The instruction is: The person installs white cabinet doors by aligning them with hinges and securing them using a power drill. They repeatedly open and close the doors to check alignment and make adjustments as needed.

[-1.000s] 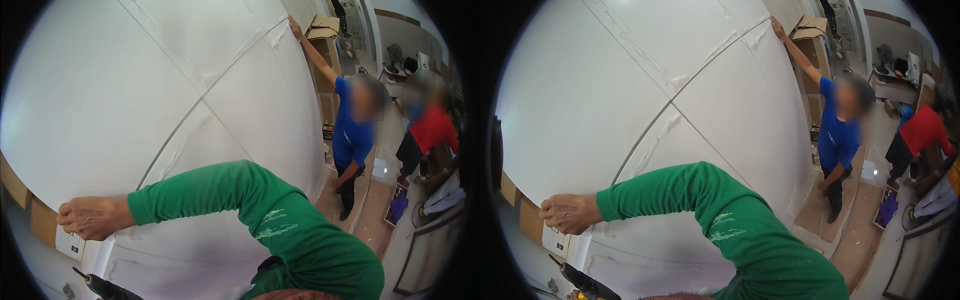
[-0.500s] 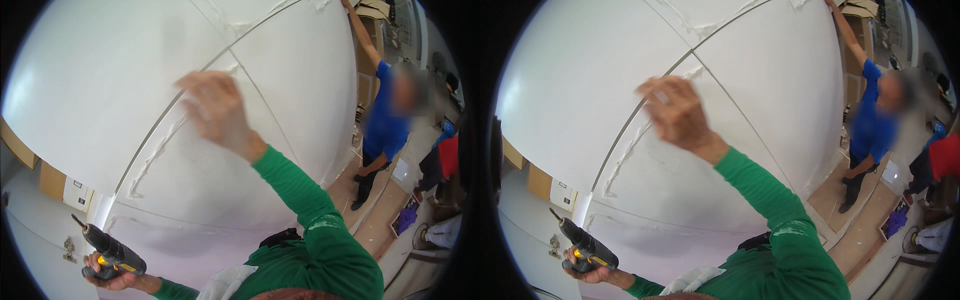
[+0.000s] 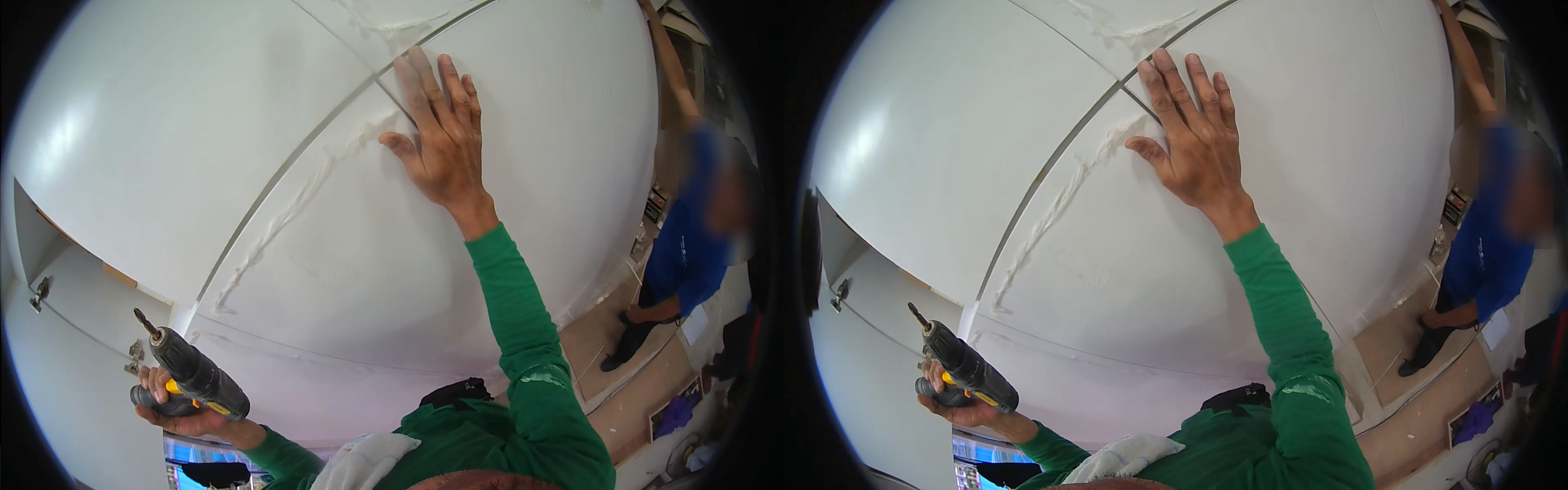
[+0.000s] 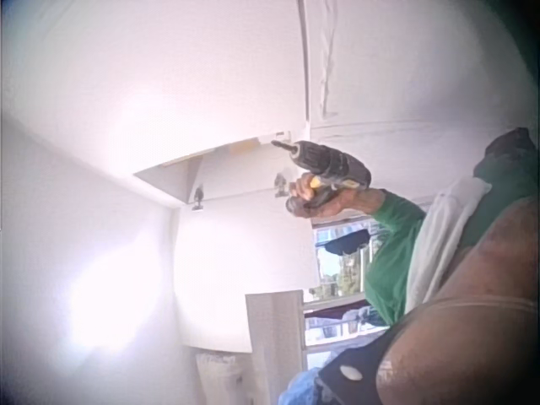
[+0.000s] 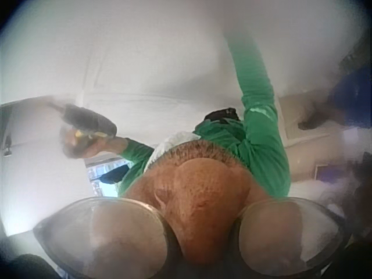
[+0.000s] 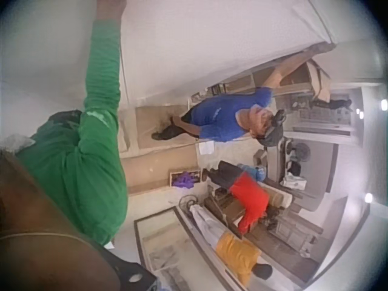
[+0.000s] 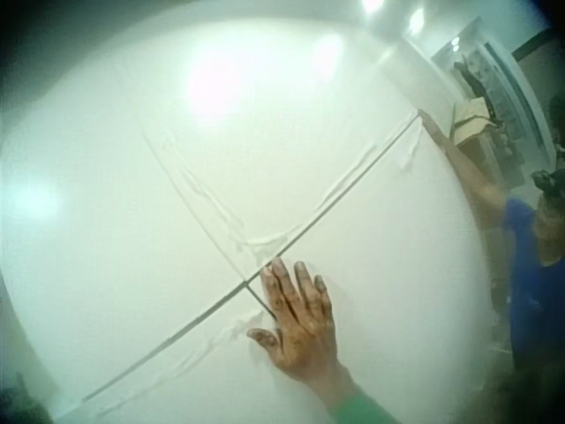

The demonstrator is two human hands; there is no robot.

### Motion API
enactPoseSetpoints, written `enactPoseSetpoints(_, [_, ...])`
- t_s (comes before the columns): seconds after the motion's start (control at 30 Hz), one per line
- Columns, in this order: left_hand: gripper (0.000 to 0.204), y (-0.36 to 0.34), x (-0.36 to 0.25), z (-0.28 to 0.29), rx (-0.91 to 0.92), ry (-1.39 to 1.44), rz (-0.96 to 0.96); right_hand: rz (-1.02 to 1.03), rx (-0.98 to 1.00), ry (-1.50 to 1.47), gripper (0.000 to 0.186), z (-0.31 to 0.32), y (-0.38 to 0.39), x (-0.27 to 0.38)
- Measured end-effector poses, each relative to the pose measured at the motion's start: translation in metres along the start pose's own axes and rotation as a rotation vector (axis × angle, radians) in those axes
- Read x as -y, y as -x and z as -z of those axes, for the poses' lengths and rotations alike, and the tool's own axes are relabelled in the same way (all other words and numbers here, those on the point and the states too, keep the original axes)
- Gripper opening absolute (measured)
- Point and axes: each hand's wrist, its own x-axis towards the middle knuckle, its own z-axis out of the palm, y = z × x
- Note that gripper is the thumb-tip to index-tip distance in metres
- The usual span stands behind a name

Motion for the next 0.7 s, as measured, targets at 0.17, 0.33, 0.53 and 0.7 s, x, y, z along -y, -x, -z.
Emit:
enactPoseSetpoints(0.17, [0.028, -0.002, 0.005, -0.007, -0.006, -0.041, 0.001, -0.017, 0.011, 0.007, 0.076, 0.003, -0.002, 0.015])
enactPoseSetpoints(0.33, [0.026, -0.002, 0.002, -0.009, -0.026, -0.019, -0.02, -0.012, 0.007, 0.017, 0.067, 0.004, -0.001, 0.036])
enactPoseSetpoints(0.53, [0.028, -0.004, 0.004, -0.012, -0.008, -0.055, -0.025, -0.04, 0.015, -0.013, 0.063, 0.008, -0.002, 0.045])
enactPoseSetpoints(0.7, [0.028, -0.006, 0.008, -0.021, 0.014, -0.083, -0.003, -0.036, -0.017, 0.004, 0.06, 0.009, 0.0, 0.05])
